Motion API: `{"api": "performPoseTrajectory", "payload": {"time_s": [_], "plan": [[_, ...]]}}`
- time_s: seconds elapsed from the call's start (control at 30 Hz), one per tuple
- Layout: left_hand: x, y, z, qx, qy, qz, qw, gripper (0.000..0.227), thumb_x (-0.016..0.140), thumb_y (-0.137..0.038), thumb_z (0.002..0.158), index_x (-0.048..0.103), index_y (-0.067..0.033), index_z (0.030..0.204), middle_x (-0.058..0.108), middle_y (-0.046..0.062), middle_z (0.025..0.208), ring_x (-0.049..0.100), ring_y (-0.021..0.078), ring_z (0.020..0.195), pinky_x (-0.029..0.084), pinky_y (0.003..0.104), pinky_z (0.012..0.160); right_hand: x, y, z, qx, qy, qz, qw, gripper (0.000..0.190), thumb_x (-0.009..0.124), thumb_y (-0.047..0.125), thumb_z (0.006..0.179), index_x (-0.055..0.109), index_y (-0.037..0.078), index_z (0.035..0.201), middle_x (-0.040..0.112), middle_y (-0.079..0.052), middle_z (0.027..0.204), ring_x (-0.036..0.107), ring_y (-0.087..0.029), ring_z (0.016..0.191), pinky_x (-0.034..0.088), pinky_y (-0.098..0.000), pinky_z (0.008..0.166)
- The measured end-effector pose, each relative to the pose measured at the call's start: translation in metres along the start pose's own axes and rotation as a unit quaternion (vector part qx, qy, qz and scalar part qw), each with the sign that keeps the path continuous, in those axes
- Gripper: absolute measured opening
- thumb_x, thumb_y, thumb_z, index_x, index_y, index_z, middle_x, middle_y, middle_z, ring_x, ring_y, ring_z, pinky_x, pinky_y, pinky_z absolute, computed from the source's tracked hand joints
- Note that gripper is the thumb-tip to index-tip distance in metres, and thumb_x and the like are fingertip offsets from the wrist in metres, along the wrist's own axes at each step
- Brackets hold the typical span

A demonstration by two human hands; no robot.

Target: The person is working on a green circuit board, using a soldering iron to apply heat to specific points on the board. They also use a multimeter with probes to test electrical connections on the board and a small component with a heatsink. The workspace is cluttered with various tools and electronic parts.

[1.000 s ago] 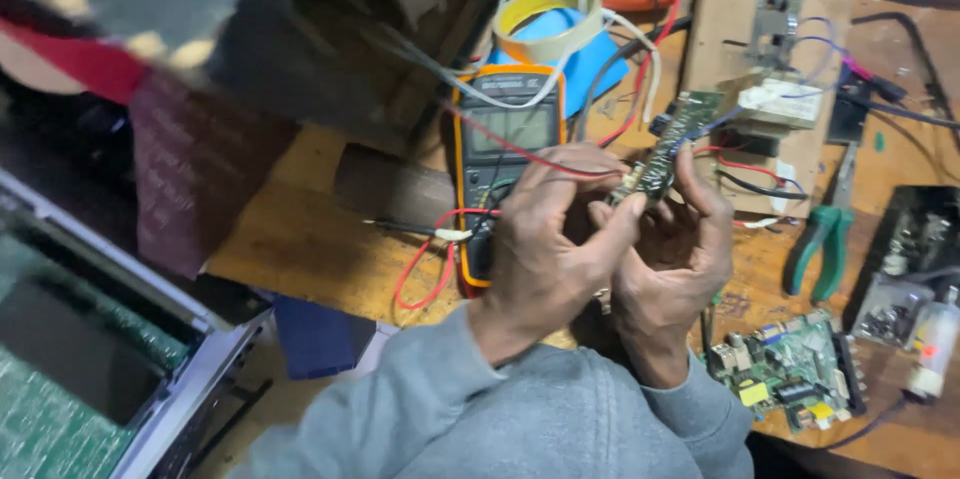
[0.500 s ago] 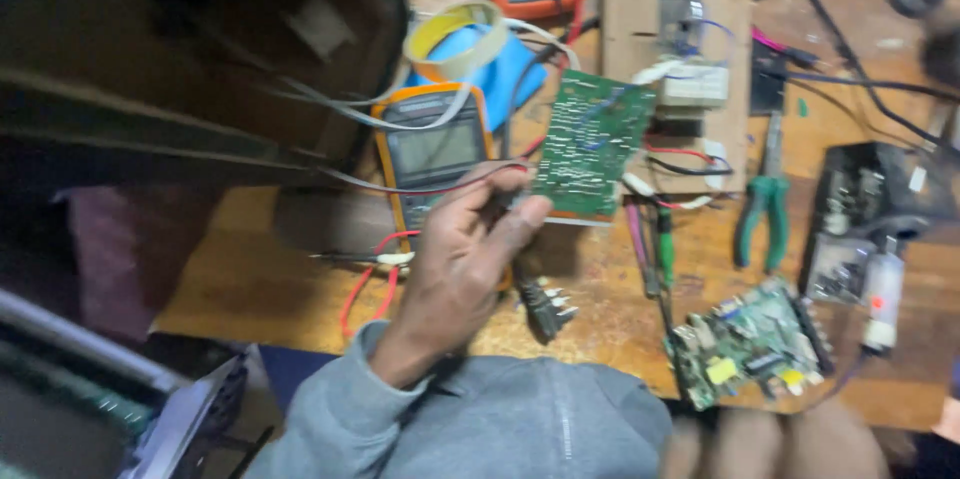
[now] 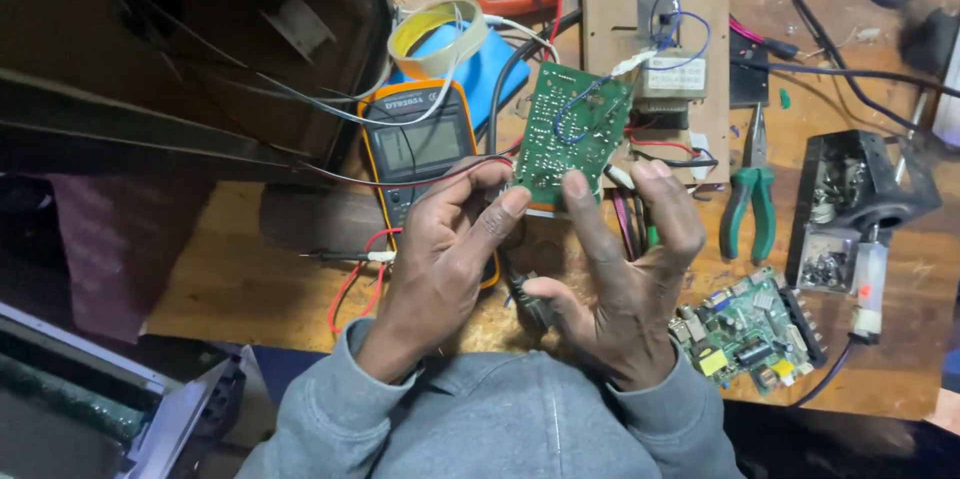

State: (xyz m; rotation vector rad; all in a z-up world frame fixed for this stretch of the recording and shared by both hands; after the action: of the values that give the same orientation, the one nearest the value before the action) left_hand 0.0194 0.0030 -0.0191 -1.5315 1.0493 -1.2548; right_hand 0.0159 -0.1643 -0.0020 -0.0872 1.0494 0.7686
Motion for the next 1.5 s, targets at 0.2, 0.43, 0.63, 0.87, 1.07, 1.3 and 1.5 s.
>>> {"api": "performPoseTrajectory", "payload": {"time_s": [0.2, 0.43, 0.63, 0.87, 1.07, 1.3, 1.5], "plan": [[-0.002, 0.004, 0.0, -0.004, -0.016, 0.023, 1.0, 0.022, 0.065, -0.022, 0.098, 0.065, -0.0037, 0.109, 0.064, 0.004, 0.115, 0.062, 0.0119, 0.109, 0.051, 0.026, 0.099, 0.009, -0.002, -0.001, -0.009, -0.004, -0.021, 1.0, 0.067, 0.046, 0.062, 0.104, 0.059, 0.013, 0.148, 0.033, -0.015, 0.148, 0.042, -0.038, 0.142, 0.045, -0.0588, 0.125], [-0.001, 0.0, 0.0, -0.024, -0.013, -0.006, 1.0, 0.021, 0.066, -0.022, 0.097, 0.064, -0.0044, 0.107, 0.063, 0.002, 0.11, 0.061, 0.0095, 0.102, 0.051, 0.024, 0.093, 0.01, 0.0, -0.001, 0.004, -0.041, 0.012, 0.999, 0.064, 0.053, 0.055, 0.104, 0.06, 0.005, 0.144, 0.034, -0.017, 0.144, 0.046, -0.039, 0.139, 0.048, -0.056, 0.122], [-0.003, 0.002, 0.001, -0.023, -0.014, 0.01, 1.0, 0.02, 0.066, -0.022, 0.097, 0.065, -0.0039, 0.106, 0.063, 0.003, 0.112, 0.061, 0.01, 0.103, 0.052, 0.025, 0.093, 0.013, 0.0, -0.005, 0.009, -0.042, 0.04, 0.998, 0.063, 0.058, 0.05, 0.105, 0.051, 0.006, 0.15, 0.031, -0.017, 0.147, 0.042, -0.037, 0.143, 0.048, -0.0571, 0.126], [-0.003, 0.004, 0.0, -0.022, -0.014, 0.02, 0.999, 0.025, 0.067, -0.023, 0.096, 0.066, -0.0025, 0.109, 0.064, 0.005, 0.115, 0.062, 0.011, 0.106, 0.052, 0.025, 0.095, 0.014, 0.0, -0.006, 0.007, -0.036, 0.027, 0.999, 0.061, 0.06, 0.047, 0.106, 0.051, 0.008, 0.151, 0.035, -0.018, 0.145, 0.045, -0.037, 0.139, 0.049, -0.0547, 0.123], [-0.002, 0.005, 0.001, -0.03, -0.017, 0.031, 0.999, 0.023, 0.068, -0.024, 0.095, 0.067, -0.0047, 0.107, 0.065, 0.001, 0.109, 0.061, 0.0077, 0.095, 0.052, 0.024, 0.086, -0.002, -0.008, 0.016, 0.05, -0.059, 0.073, 0.994, 0.05, 0.055, 0.041, 0.107, 0.059, 0.0, 0.136, 0.052, -0.019, 0.131, 0.054, -0.035, 0.125, 0.048, -0.0489, 0.112], [-0.002, 0.005, 0.001, -0.024, -0.025, 0.094, 0.995, 0.025, 0.068, -0.027, 0.094, 0.07, -0.0061, 0.108, 0.068, 0.0, 0.111, 0.061, 0.0056, 0.084, 0.053, 0.023, 0.075, -0.011, -0.103, 0.067, 0.257, -0.174, 0.703, 0.641, 0.049, 0.055, 0.037, 0.106, 0.062, 0.004, 0.142, 0.066, -0.019, 0.143, 0.063, -0.033, 0.142, 0.051, -0.0464, 0.136], [-0.002, 0.001, 0.0, 0.005, -0.031, 0.136, 0.99, 0.028, 0.067, -0.031, 0.094, 0.071, -0.006, 0.105, 0.07, 0.001, 0.111, 0.062, 0.0083, 0.088, 0.051, 0.024, 0.077, 0.043, -0.134, 0.1, 0.103, -0.12, 0.724, 0.671, 0.061, 0.06, 0.056, 0.107, 0.053, 0.007, 0.144, 0.047, -0.017, 0.152, 0.039, -0.031, 0.15, 0.026, -0.0439, 0.133]]}}
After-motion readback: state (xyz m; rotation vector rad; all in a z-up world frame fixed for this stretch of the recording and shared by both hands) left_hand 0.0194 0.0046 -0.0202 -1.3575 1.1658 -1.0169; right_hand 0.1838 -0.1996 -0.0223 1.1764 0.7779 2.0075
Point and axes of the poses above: each hand's wrist, its own z-axis towards the middle knuckle, its own x-axis out of the palm, y = z × x, the point moved 3 cm from there along z, towards the middle knuckle
